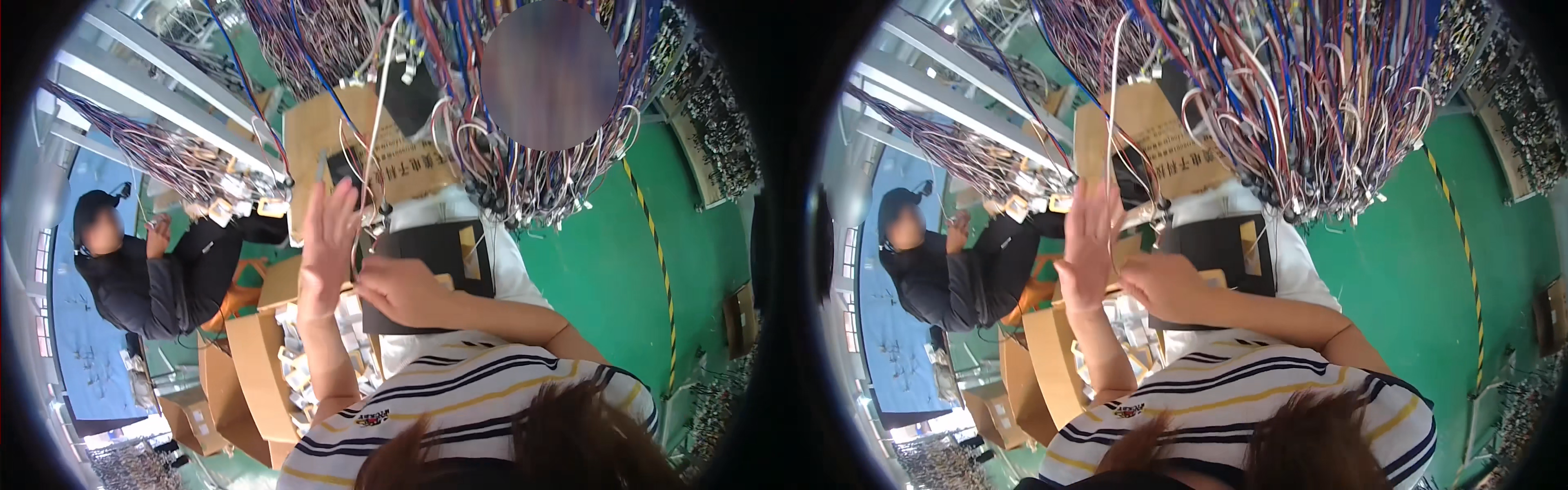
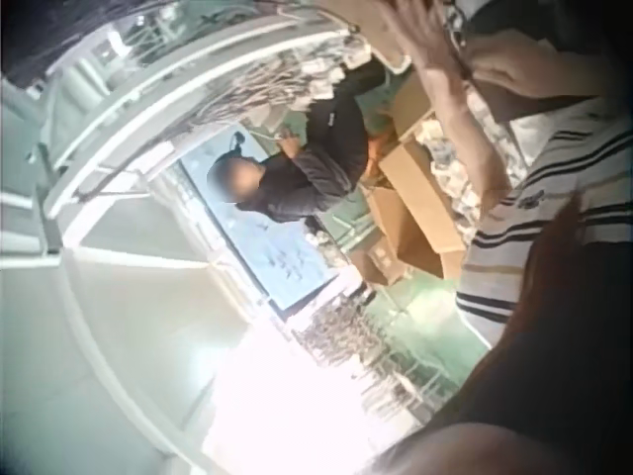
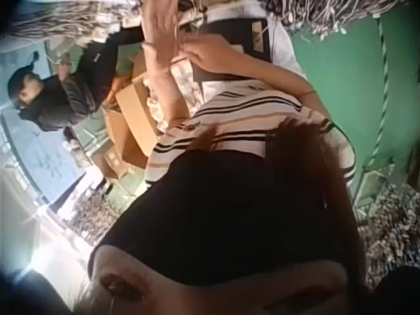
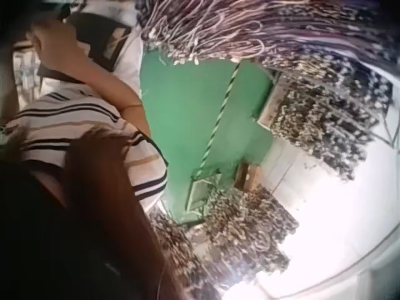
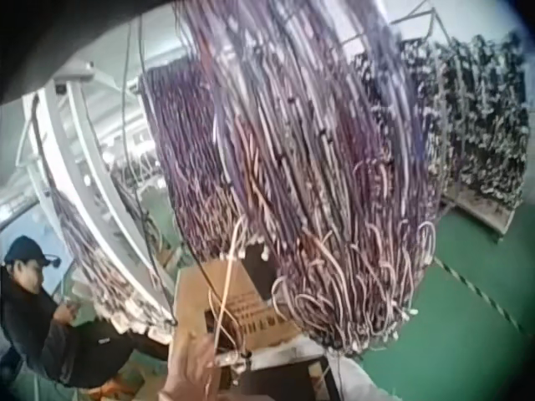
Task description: Assembling wire harnesses and connectors into electronic modules at a manufacturing station.
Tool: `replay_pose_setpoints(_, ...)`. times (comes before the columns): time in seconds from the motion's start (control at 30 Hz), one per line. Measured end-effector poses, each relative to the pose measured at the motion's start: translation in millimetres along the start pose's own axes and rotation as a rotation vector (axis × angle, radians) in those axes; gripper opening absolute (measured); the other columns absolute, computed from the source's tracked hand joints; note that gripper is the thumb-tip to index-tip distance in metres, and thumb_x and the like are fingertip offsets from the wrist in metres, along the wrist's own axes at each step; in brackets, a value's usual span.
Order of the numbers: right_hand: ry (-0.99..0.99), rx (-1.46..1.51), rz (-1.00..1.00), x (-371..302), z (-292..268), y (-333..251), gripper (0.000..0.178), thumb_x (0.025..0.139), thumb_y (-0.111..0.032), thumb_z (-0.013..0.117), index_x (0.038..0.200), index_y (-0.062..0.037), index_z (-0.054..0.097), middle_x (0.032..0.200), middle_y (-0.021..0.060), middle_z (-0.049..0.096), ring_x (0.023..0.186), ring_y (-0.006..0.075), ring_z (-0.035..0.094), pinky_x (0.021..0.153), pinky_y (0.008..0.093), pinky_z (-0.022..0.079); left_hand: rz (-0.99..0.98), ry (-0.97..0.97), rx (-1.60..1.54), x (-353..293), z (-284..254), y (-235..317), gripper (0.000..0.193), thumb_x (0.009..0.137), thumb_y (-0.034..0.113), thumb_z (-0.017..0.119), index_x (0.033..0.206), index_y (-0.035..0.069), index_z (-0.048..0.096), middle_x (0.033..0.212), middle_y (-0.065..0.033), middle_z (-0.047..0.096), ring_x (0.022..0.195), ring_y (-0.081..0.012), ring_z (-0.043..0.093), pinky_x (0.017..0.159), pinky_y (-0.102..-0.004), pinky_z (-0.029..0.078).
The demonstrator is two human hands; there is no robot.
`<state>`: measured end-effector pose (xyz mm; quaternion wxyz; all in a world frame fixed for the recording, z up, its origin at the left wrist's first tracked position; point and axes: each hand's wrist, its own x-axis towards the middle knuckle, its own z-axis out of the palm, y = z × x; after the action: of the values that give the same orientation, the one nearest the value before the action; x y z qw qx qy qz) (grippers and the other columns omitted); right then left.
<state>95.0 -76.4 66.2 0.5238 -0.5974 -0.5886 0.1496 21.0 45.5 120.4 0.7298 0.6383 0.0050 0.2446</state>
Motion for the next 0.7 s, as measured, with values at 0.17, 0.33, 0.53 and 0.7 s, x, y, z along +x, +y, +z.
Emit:
replay_pose_setpoints(0.17, -0.068, -0.303, -0.242, -1, -21, -25, 0.016, 0.082, -0.025, 0.065, 0.079, -0.0099, 0.059, 0.077, 0.0067, 0.055, 0.068, 0.0289, 0.06, 0.058, 0.0386, 0.048, 0.109, 0.057, 0.147, 26, 26, 50, 0.033, 0.097, 0.022, 0.051, 0.12, -0.002, 0.049, 0.074, -0.003, 0.054, 0.055, -0.0048, 0.039, 0.048, -0.0195, 0.03)
replay_pose_setpoints(0.33, 0.634, -0.002, -0.493, 52, -104, -39, 0.023, 0.086, -0.004, 0.052, 0.108, 0.0019, 0.054, 0.099, 0.0139, 0.061, 0.09, 0.0201, 0.059, 0.081, 0.031, 0.047, 0.692, 0.17, 0.375, 20, 29, 83, 0.029, 0.097, 0.03, 0.052, 0.083, 0.005, 0.047, 0.073, -0.003, 0.045, 0.059, -0.0101, 0.039, 0.053, -0.0228, 0.032)
replay_pose_setpoints(0.53, 0.812, -0.482, -0.323, 101, -157, 9, 0.03, 0.085, -0.018, 0.064, 0.11, -0.003, 0.058, 0.13, 0.0214, 0.051, 0.12, 0.0347, 0.05, 0.101, 0.0389, 0.038, 0.769, 0.254, -0.468, 38, 4, 107, 0.021, 0.095, 0.024, 0.055, 0.109, 0.01, 0.058, 0.13, -0.0141, 0.051, 0.132, -0.0284, 0.039, 0.109, -0.0555, 0.029)
replay_pose_setpoints(0.7, 0.46, 0.119, -0.299, 104, -134, -22, 0.026, 0.087, -0.019, 0.065, 0.108, -0.0046, 0.061, 0.106, 0.0115, 0.063, 0.1, 0.0202, 0.059, 0.089, 0.0327, 0.045, 0.454, -0.337, -0.886, 79, 12, 86, 0.013, 0.095, 0.015, 0.052, 0.094, 0.002, 0.053, 0.082, -0.006, 0.052, 0.073, -0.0175, 0.052, 0.099, -0.045, 0.044)
